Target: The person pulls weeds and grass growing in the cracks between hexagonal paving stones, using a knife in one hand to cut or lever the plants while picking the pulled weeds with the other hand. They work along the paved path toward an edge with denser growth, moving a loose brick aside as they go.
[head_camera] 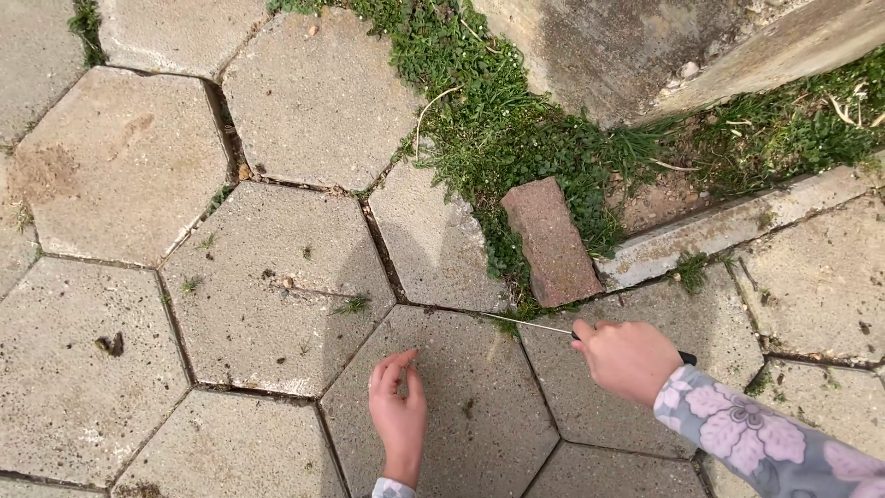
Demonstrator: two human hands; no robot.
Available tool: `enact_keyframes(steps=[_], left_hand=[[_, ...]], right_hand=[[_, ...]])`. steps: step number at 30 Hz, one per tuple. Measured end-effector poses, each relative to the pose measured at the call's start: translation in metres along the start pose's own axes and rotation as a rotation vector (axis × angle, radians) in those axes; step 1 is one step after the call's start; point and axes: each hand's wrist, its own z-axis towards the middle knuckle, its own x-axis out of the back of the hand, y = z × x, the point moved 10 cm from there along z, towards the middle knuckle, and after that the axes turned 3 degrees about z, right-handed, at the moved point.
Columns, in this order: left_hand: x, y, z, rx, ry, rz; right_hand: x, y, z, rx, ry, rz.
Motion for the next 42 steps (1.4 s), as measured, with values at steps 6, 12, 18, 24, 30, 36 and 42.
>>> enact_keyframes(steps=[6,12,18,24,30,36,42], left_hand=[[-0.007,0.007,-0.010,0.079,-0.060,-0.064],[0.015,0.027,-0.021,0.034,-0.046,-0.130],[0.021,0.013,-0.025,0.082,-0.061,-0.099],[0.027,0.015,-0.028,0.109,-0.069,-0.130],[0.032,0.014,-0.016,0.035,0.002,-0.149],[0.028,0.008,-0.018,0.100,-0.001,-0.151],[0.029,0.022,-0.022,0.079,0.014,-0.164]], right_hand=[[0.058,-0.046,0.010,0.096,-0.054,-0.250],[0.105,-0.037,0.041,0.217,-0.129,-0.339],[-0.007,0.005,0.022,-0.015,0.018,0.019],[0.039,-0.036,0.000,-0.038,-0.106,-0.050],[-0.002,0.004,0.021,0.004,-0.099,0.196],[0.032,-0.034,-0.014,-0.152,-0.199,0.191],[0.002,-0.013,-0.003,-0.128,-0.119,0.258]])
